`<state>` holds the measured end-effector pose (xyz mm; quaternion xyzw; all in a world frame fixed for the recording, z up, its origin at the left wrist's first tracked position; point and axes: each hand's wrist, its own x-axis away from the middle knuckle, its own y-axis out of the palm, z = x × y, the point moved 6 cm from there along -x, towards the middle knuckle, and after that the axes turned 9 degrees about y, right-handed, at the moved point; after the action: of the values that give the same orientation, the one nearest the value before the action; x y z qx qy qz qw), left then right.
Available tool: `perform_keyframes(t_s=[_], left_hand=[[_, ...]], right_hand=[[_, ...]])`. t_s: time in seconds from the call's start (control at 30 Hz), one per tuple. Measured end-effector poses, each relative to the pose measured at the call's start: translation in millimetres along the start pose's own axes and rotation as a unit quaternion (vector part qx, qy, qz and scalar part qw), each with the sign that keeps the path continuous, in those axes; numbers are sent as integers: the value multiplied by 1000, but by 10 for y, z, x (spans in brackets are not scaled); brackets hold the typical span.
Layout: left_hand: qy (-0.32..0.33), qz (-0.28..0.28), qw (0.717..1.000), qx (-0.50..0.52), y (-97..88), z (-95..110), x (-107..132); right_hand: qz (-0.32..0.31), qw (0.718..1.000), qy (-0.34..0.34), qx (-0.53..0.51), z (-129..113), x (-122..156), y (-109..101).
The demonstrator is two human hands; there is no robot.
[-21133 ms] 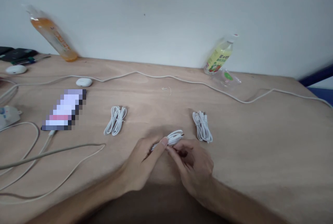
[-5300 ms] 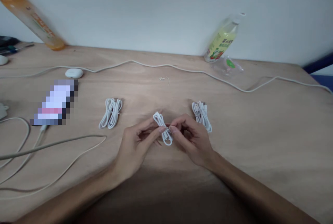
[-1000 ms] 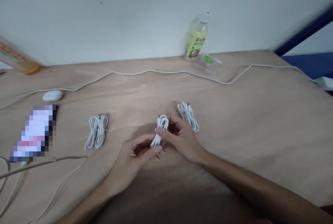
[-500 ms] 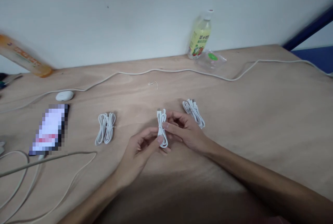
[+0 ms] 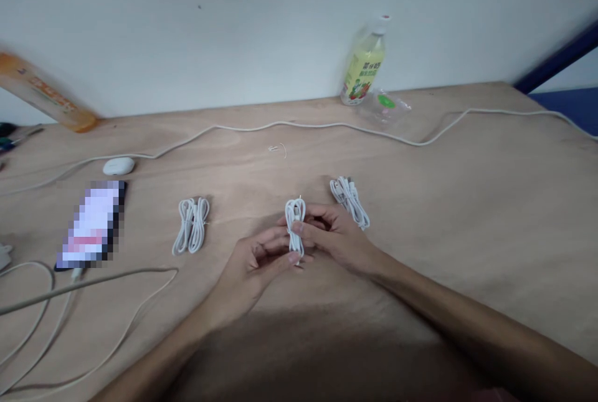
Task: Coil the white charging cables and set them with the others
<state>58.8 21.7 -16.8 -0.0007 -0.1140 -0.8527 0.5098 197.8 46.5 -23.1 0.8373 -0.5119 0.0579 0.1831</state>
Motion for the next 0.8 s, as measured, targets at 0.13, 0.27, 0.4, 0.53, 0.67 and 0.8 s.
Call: perform_keyframes(t_s=[0.13, 0.27, 0.4, 0.53, 0.67, 0.8], left_hand=[[29, 18, 999, -23, 6, -13, -6], [41, 43, 997, -51, -15, -64, -2], [25, 28, 999, -17, -10, -107, 7], [-3, 3, 1000, 31, 10, -88, 11], [-15, -10, 999, 50, 28, -57, 6], [26, 14, 999, 25, 8, -53, 2]], right_hand=[[56, 998, -6, 29, 27, -10, -80], [138, 985, -47, 92, -5, -3, -152], [132, 987, -27, 84, 10, -14, -136], [83, 995, -15, 56, 43, -23, -118], [68, 997, -23, 41, 58, -30, -130], [88, 994, -51, 52, 15, -26, -116]])
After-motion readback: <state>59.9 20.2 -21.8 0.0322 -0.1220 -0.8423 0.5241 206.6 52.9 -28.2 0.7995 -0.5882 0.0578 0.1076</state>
